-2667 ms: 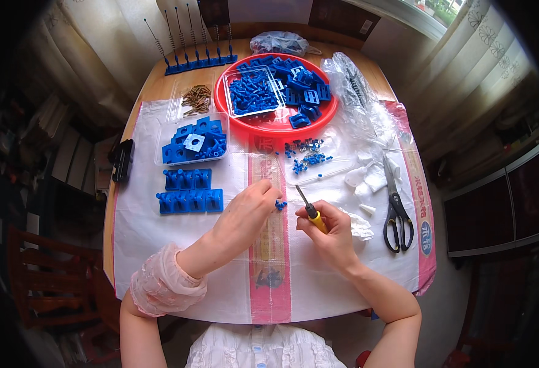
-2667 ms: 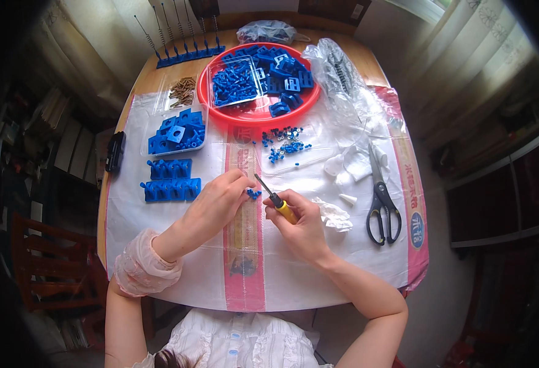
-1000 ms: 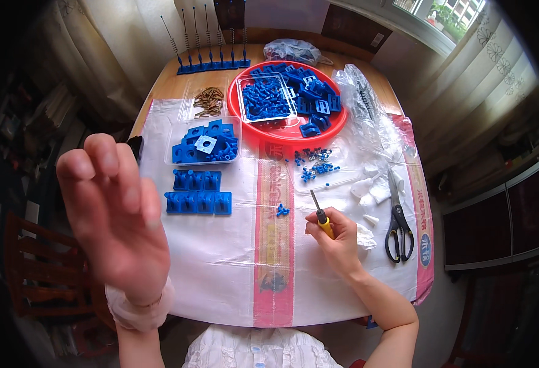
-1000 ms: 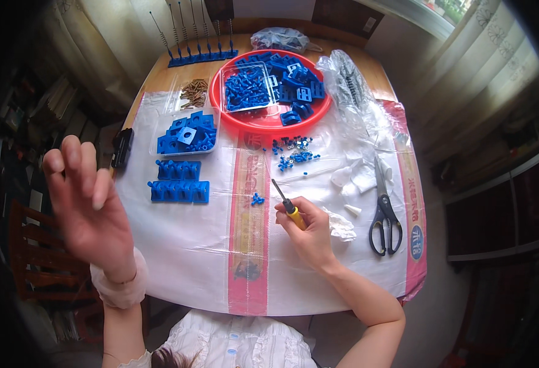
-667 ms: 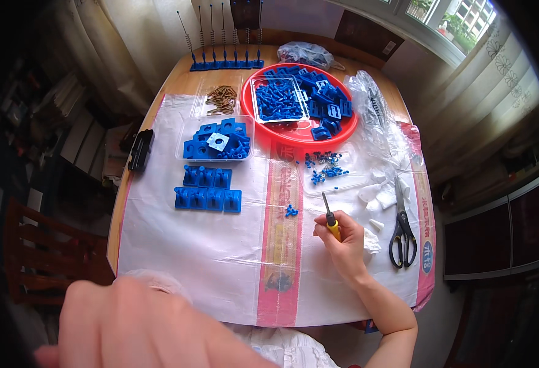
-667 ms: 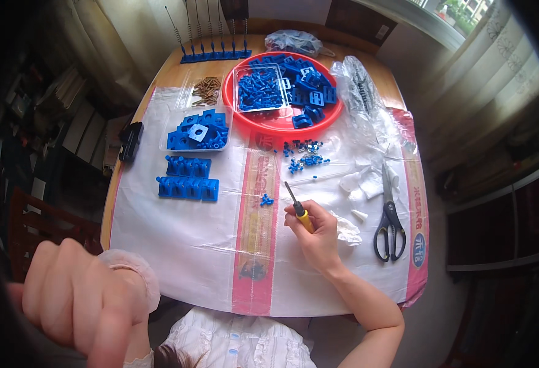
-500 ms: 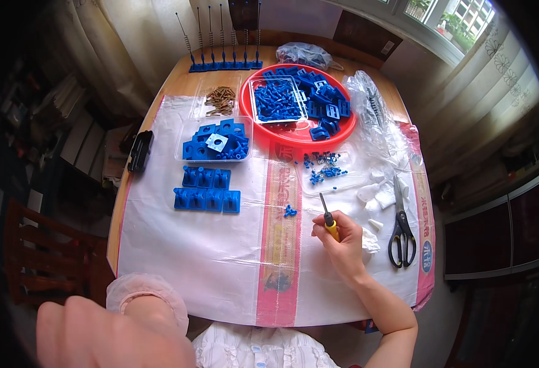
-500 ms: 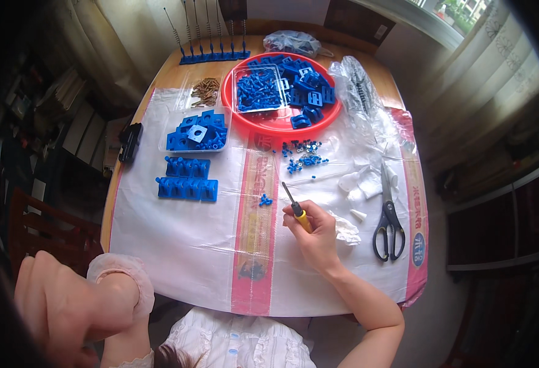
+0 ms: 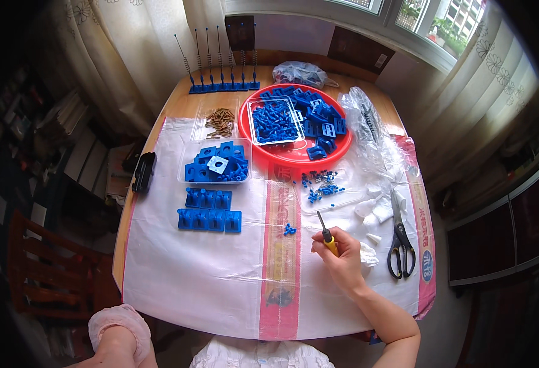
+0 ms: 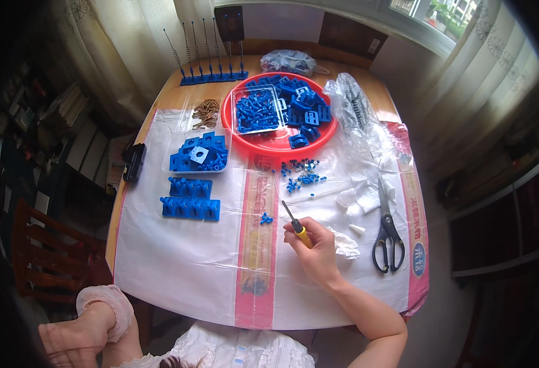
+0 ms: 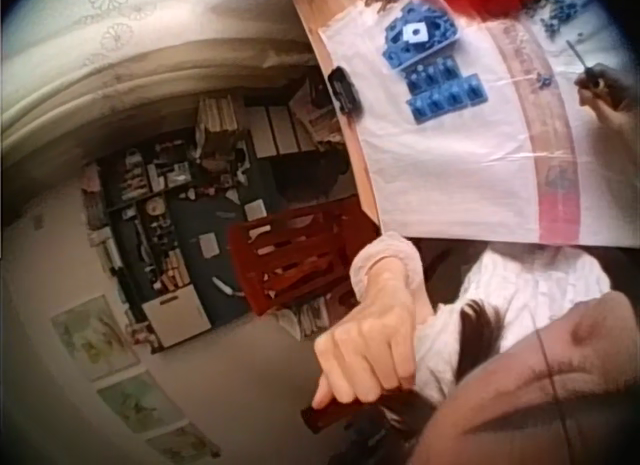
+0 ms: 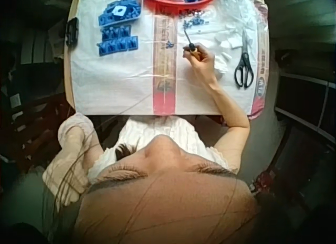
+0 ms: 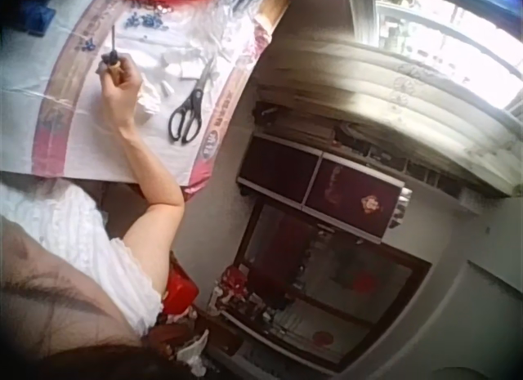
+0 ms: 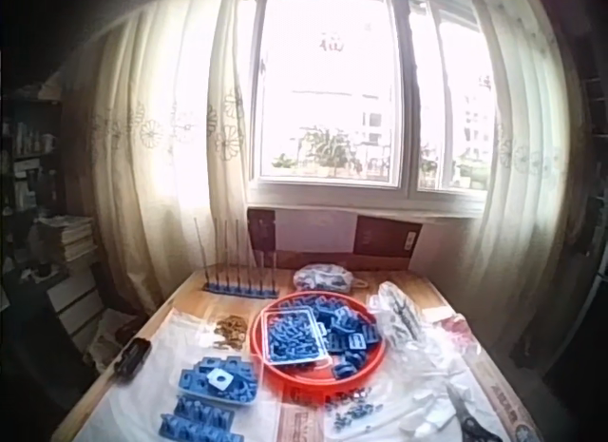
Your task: Assembling blue plastic components using a screwdriver.
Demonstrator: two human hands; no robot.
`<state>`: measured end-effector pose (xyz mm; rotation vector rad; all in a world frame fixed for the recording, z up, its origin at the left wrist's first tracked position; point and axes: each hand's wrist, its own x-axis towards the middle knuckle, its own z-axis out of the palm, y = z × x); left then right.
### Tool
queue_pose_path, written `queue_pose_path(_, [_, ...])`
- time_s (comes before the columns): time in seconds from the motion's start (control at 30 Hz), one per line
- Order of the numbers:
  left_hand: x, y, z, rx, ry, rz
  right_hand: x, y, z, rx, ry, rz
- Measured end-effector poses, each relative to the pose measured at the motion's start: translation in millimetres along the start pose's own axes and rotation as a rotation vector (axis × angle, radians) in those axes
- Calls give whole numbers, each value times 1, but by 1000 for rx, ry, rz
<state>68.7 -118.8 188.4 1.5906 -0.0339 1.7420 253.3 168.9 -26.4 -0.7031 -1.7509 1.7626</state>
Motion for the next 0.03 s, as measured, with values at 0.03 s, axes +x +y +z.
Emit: queue_pose_path(0.03, [-1, 0, -1, -2, -1, 1, 1, 3, -1, 0, -5, 3])
